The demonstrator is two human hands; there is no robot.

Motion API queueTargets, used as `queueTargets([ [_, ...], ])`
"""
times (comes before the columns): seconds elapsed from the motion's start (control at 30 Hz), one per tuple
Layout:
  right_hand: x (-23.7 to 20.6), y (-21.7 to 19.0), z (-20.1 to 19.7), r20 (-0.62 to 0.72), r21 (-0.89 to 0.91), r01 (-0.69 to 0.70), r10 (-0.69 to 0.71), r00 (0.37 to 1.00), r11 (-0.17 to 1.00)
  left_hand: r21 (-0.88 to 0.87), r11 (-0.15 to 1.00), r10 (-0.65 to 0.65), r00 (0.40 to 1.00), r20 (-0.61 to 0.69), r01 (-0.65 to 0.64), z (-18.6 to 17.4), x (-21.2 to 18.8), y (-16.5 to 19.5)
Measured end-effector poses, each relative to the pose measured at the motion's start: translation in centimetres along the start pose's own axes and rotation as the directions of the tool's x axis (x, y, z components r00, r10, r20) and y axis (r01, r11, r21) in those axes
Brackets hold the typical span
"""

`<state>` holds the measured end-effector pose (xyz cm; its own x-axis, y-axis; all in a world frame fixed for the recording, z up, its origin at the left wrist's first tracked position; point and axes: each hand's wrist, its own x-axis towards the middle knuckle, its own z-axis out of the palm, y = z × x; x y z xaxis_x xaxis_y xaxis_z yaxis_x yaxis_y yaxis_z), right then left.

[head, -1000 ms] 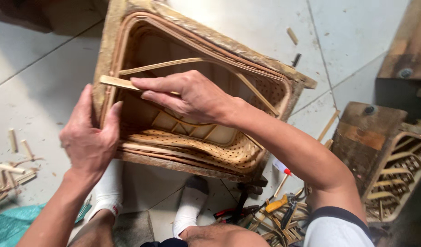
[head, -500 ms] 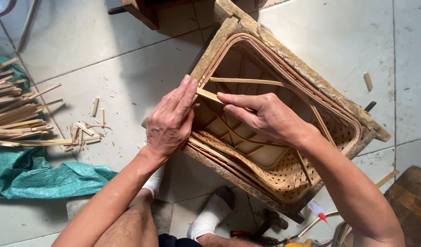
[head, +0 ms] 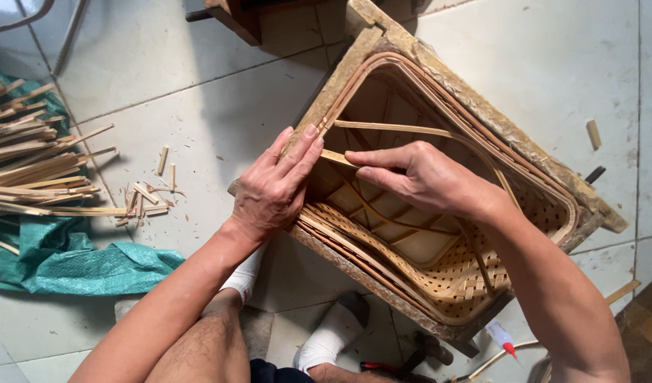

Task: The person sits on the floor weaving thin bamboo strips into the rim of a wooden-framed basket, pressing strips into place and trimming them. They hammer strips to seat them, apply glue from a squeeze bottle along the rim, fit a curved bamboo hoop around the basket edge, and continue gluing and pressing the rim strips.

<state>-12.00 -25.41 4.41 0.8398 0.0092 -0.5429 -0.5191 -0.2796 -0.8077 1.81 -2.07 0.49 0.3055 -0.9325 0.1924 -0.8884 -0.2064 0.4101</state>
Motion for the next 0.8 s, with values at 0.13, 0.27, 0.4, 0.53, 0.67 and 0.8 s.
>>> queueTargets([
  [0.13, 0.7, 1.1, -0.2, 0.009, 0.08, 0.103, -0.104, 0.995, 0.991, -0.011, 1.0, 0.007, 1.0, -0.023, -0.007, 0.1, -0.1, 0.2],
  [0.27, 0.3, 1.6, 0.6, -0.133, -0.243, 0.015, -0.049, 0.99, 0.97, -0.195, 0.952, -0.248, 0.968, -0.046, 0.235, -0.4, 0.4, 1.4],
  [0.4, -4.9, 2.6, 3.2, -0.508, -0.573, 0.038, -0.392, 0.767, 0.819, -0.207, 0.871, -0.437, 0.895, 0.091, 0.446, -0.7, 1.2, 2.2],
  [0.53, -16.7, 5.8, 9.9, -0.915, -0.312, -0.014, -0.297, 0.273, 0.95, -0.218, 0.842, -0.462, 0.869, 0.178, 0.493, -0.9, 0.6, 2.2],
  [0.67, -22.2, 11.1, 17.6, -0.989, 0.117, -0.232, 0.135, 0.062, 0.966, -0.235, 0.871, -0.41, 0.901, 0.14, 0.432, -1.0, -0.1, 2.1],
  [0.8, -23.0, 12.9, 24.2, -0.701, 0.671, -0.272, 0.709, 0.071, 0.69, -0.142, 0.903, -0.381, 0.908, 0.172, 0.406, -1.9, -1.3, 2.8],
])
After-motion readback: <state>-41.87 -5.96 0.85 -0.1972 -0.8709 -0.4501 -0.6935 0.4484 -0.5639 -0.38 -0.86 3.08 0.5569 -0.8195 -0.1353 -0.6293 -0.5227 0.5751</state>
